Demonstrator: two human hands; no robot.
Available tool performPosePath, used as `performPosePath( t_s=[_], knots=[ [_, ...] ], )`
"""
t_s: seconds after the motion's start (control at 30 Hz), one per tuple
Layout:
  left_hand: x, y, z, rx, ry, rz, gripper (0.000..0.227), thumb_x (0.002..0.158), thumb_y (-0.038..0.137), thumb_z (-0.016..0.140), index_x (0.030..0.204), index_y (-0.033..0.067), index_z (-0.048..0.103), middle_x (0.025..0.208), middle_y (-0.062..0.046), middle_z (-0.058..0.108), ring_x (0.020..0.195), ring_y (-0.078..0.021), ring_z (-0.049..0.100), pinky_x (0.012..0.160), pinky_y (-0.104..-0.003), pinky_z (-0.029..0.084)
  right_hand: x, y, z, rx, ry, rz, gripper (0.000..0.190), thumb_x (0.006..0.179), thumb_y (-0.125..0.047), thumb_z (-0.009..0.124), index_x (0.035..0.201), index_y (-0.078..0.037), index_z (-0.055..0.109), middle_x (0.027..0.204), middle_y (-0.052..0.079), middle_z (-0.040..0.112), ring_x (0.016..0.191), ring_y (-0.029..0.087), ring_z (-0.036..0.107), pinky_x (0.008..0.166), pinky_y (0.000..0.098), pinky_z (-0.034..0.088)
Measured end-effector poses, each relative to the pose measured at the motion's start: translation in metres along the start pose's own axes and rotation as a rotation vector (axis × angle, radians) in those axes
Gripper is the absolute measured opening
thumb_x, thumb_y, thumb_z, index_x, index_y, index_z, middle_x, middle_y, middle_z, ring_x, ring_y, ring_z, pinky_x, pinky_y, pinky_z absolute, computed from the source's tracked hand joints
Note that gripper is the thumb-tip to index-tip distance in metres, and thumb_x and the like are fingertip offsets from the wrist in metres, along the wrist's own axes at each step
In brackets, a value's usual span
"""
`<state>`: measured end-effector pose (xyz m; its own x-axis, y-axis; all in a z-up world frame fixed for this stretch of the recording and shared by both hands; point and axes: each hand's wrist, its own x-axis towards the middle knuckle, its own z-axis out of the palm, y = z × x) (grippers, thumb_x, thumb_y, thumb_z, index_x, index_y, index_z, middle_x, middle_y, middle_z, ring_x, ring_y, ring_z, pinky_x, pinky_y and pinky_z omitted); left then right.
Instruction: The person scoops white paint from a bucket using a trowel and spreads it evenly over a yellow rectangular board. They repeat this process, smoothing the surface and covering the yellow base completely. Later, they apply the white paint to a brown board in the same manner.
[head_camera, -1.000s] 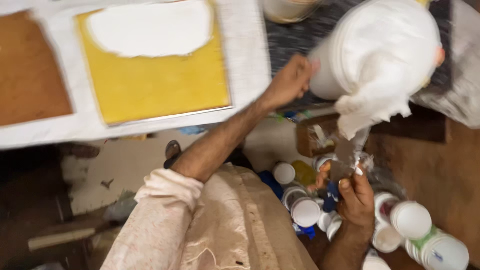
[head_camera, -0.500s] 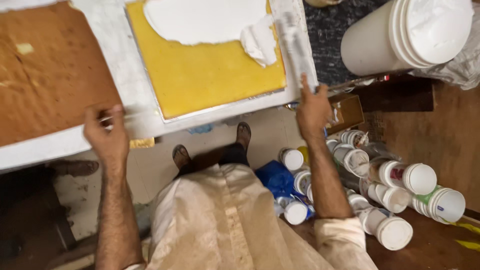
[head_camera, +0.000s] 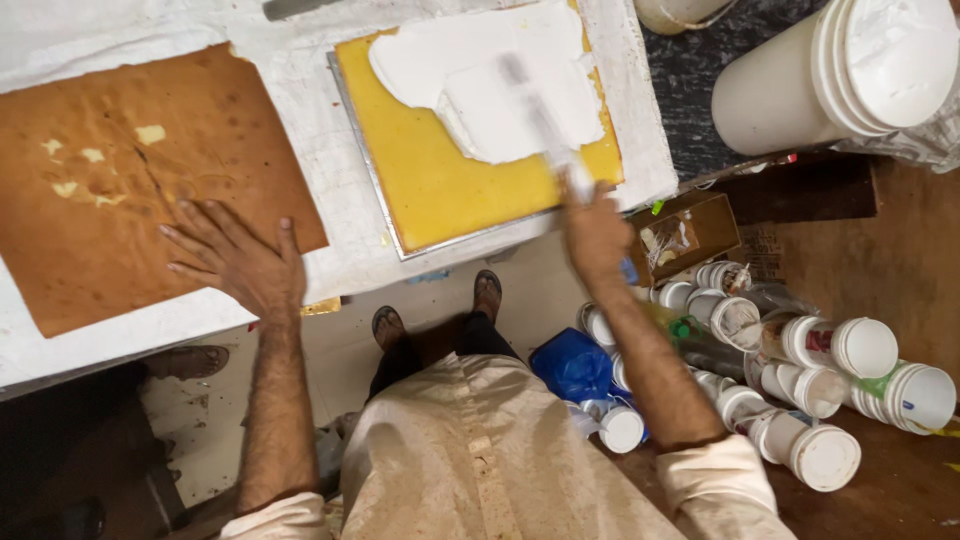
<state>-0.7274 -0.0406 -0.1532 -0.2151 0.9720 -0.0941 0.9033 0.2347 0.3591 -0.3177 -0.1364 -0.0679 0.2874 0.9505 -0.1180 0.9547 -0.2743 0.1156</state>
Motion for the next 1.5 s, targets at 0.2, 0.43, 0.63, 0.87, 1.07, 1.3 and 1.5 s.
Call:
performPosePath(
  t_s=[0.2, 0.43, 0.63, 0.87, 1.07, 1.3, 1.5],
  knots=[
    [0.005, -0.002, 0.009, 0.070, 0.028, -0.031, 0.102, 0.099, 0.079, 0.025, 0.169, 0.0052, 0.022, 0.174, -0.015, 0.000, 0.156, -0.0417, -0.009, 0.119, -0.072, -0.011, -0.007, -0.061, 0.022, 0.589, 0.332, -0.041, 0.023, 0.102, -0.009, 0.055, 0.119, -0.007, 0.069, 0.123, 0.023, 0.056, 0.110, 0.041, 0.060, 0.092, 0.0513, 0.054],
    [-0.003, -0.008, 0.006, -0.042, 0.095, 0.062, 0.088, 0.109, 0.064, 0.040, 0.165, -0.0030, 0.028, 0.175, -0.018, 0.007, 0.158, -0.0439, -0.007, 0.122, -0.072, -0.008, 0.015, -0.152, 0.004, 0.339, -0.022, 0.066, 0.060, 0.100, -0.006, 0.049, 0.157, -0.025, 0.044, 0.124, 0.029, 0.049, 0.085, 0.040, 0.063, 0.071, 0.0512, 0.055],
    [-0.004, -0.005, 0.008, -0.012, 0.112, 0.069, 0.086, 0.109, 0.063, 0.041, 0.163, -0.0030, 0.033, 0.173, -0.018, 0.014, 0.158, -0.0440, -0.002, 0.121, -0.072, -0.008, -0.012, -0.122, -0.034, 0.668, -0.033, 0.363, 0.049, 0.110, -0.021, 0.050, 0.159, -0.020, 0.043, 0.111, 0.023, 0.054, 0.078, 0.031, 0.066, 0.071, 0.0452, 0.057],
    [-0.003, -0.008, 0.003, -0.043, 0.126, 0.109, 0.084, 0.110, 0.061, 0.041, 0.161, -0.0045, 0.034, 0.174, -0.020, 0.016, 0.159, -0.0443, 0.000, 0.122, -0.072, -0.008, 0.007, -0.236, -0.030, 0.638, -0.197, 0.209, 0.056, 0.105, -0.004, 0.043, 0.159, -0.017, 0.034, 0.118, 0.022, 0.042, 0.078, 0.029, 0.065, 0.062, 0.0424, 0.062],
    [0.000, -0.004, 0.002, -0.067, 0.092, 0.080, 0.088, 0.106, 0.066, 0.036, 0.161, -0.0027, 0.036, 0.174, -0.015, 0.016, 0.159, -0.0418, -0.002, 0.121, -0.072, -0.009, 0.006, -0.186, -0.028, 0.213, 0.003, 0.039, 0.066, 0.094, -0.003, 0.057, 0.155, -0.028, 0.046, 0.112, 0.020, 0.048, 0.083, 0.033, 0.061, 0.058, 0.0440, 0.056],
    [0.003, -0.012, 0.018, -0.077, 0.093, 0.021, 0.104, 0.101, 0.082, 0.022, 0.165, 0.0014, 0.033, 0.176, -0.013, 0.008, 0.159, -0.0400, -0.006, 0.120, -0.071, -0.013, 0.047, -0.065, -0.009, 0.020, 0.055, 0.125, 0.068, 0.091, -0.003, 0.059, 0.154, -0.026, 0.046, 0.127, 0.027, 0.045, 0.087, 0.034, 0.063, 0.061, 0.0432, 0.058],
    [0.005, -0.025, 0.036, 0.005, 0.162, -0.017, 0.105, 0.099, 0.085, 0.017, 0.171, 0.0088, 0.021, 0.177, -0.012, 0.002, 0.161, -0.0381, -0.006, 0.122, -0.070, -0.013, 0.075, 0.017, -0.017, 0.123, -0.043, 0.204, 0.062, 0.097, -0.004, 0.057, 0.155, -0.026, 0.048, 0.116, 0.020, 0.045, 0.089, 0.032, 0.063, 0.070, 0.0458, 0.058]
  ],
)
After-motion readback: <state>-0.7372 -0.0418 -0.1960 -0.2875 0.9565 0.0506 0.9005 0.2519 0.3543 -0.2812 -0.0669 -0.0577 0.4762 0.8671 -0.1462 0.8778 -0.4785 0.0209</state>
